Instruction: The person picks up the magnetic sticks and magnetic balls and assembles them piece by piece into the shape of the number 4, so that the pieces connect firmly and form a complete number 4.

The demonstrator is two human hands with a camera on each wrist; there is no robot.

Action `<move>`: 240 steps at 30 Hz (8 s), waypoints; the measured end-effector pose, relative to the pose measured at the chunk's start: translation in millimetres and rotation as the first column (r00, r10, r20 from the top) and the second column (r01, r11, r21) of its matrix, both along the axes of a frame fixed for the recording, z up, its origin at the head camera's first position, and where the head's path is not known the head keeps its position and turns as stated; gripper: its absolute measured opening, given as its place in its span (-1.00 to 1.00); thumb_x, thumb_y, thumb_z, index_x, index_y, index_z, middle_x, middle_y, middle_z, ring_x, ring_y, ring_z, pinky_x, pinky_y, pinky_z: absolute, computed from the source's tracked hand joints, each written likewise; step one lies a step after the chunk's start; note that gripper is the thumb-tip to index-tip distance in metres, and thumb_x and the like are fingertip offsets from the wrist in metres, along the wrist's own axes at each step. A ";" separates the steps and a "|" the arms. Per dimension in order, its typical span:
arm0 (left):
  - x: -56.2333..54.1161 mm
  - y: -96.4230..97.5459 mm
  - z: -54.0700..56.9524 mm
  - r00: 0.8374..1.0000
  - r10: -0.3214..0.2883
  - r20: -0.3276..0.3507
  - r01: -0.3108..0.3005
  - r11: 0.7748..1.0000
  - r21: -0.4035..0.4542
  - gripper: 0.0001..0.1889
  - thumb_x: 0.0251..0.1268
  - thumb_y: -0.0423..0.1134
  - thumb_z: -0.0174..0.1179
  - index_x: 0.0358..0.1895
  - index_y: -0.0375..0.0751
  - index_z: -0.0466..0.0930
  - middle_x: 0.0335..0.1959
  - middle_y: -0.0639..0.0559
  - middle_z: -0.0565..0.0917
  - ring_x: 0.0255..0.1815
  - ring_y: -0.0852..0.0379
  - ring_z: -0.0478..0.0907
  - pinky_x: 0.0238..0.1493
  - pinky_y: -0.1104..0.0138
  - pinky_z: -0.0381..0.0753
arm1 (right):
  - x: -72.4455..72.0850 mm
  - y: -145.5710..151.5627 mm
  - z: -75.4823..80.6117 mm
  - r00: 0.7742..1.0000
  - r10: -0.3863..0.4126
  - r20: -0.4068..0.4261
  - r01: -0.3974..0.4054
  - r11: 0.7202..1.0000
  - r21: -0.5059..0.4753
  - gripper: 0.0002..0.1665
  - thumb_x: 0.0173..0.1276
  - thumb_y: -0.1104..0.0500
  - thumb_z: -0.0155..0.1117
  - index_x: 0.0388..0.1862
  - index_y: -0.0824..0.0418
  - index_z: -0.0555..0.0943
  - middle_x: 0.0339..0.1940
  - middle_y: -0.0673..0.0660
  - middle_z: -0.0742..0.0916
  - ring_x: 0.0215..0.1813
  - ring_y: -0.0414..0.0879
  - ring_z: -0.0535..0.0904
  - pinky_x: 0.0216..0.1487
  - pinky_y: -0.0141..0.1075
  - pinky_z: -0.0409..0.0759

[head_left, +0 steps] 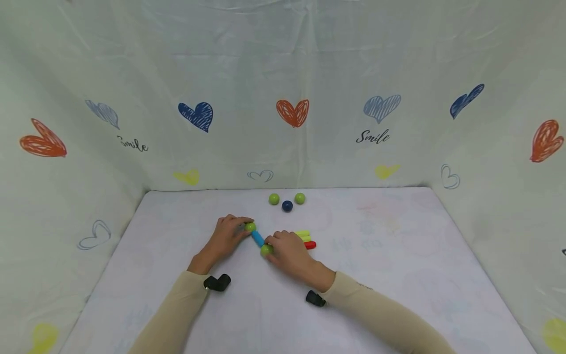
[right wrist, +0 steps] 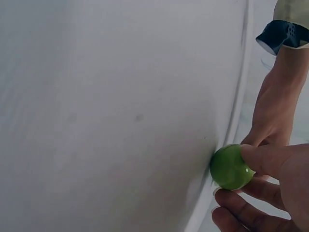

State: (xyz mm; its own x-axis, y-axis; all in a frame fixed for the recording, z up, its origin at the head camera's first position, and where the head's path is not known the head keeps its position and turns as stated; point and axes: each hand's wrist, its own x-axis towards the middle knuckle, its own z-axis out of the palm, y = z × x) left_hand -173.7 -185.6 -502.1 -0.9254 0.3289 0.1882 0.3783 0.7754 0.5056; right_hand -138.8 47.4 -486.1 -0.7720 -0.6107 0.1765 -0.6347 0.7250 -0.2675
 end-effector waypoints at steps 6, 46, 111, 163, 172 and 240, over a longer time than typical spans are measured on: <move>-0.9 1.5 1.3 1.000 -0.002 0.028 0.003 1.000 -0.014 -0.63 0.43 -0.33 0.38 0.24 -0.26 0.66 0.10 -0.13 0.75 0.07 -0.11 0.58 0.29 -0.11 0.39 | 3.7 -11.1 -1.1 0.999 -0.011 0.033 0.011 1.000 0.011 -0.66 0.38 0.05 0.56 0.05 0.14 0.74 -0.23 -0.01 0.74 -0.22 -0.14 0.61 -0.15 -0.33 0.58; 70.8 30.4 6.5 0.991 0.084 -0.102 -0.098 0.985 -0.143 -0.66 0.10 -0.20 0.64 -0.05 -0.11 0.78 -0.17 0.04 0.72 -0.07 -0.01 0.59 0.10 -0.02 0.53 | -33.4 58.2 5.0 0.964 -0.234 0.129 0.247 0.964 -0.097 -0.74 0.40 0.30 0.48 0.04 0.21 0.79 -0.09 0.11 0.78 -0.02 0.07 0.70 -0.01 -0.10 0.69; 67.3 30.6 5.3 0.984 0.143 -0.111 -0.157 0.979 -0.133 -0.70 0.14 -0.23 0.61 -0.05 -0.12 0.84 -0.15 0.02 0.78 -0.05 -0.05 0.64 0.09 -0.04 0.52 | -14.8 7.8 -2.4 0.990 0.135 0.039 -0.131 0.989 -0.075 -0.78 0.37 0.24 0.52 -0.02 0.10 0.83 -0.16 -0.03 0.81 -0.11 -0.09 0.68 -0.07 -0.31 0.63; 66.2 27.7 8.8 0.981 0.188 -0.040 -0.192 0.968 -0.160 -0.71 0.16 -0.25 0.59 -0.03 -0.13 0.83 -0.09 -0.01 0.80 0.01 -0.08 0.67 0.15 -0.06 0.52 | -118.7 58.1 13.7 0.963 -0.269 0.037 0.262 0.957 0.123 -0.38 0.52 0.22 0.37 0.51 0.23 0.49 0.40 0.32 0.56 0.25 0.20 0.64 0.14 0.01 0.70; 68.0 29.9 9.6 0.981 0.191 -0.034 -0.194 0.969 -0.151 -0.71 0.17 -0.27 0.59 -0.02 -0.13 0.83 -0.07 -0.02 0.80 0.02 -0.08 0.67 0.15 -0.06 0.53 | -123.6 56.2 10.4 0.965 -0.261 0.023 0.255 0.956 0.145 -0.57 0.50 0.25 0.41 0.31 0.24 0.67 0.09 0.21 0.74 0.08 0.10 0.68 0.03 -0.10 0.73; 67.1 23.3 10.4 0.983 0.181 -0.004 -0.180 0.974 -0.141 -0.70 0.19 -0.25 0.58 0.00 -0.15 0.83 -0.07 -0.03 0.81 0.00 -0.09 0.69 0.13 -0.06 0.53 | -2.3 34.5 -2.5 0.997 0.045 -0.057 -0.048 0.998 -0.046 -0.70 0.34 0.17 0.57 0.04 0.12 0.76 -0.11 0.01 0.77 -0.11 -0.09 0.63 -0.11 -0.30 0.59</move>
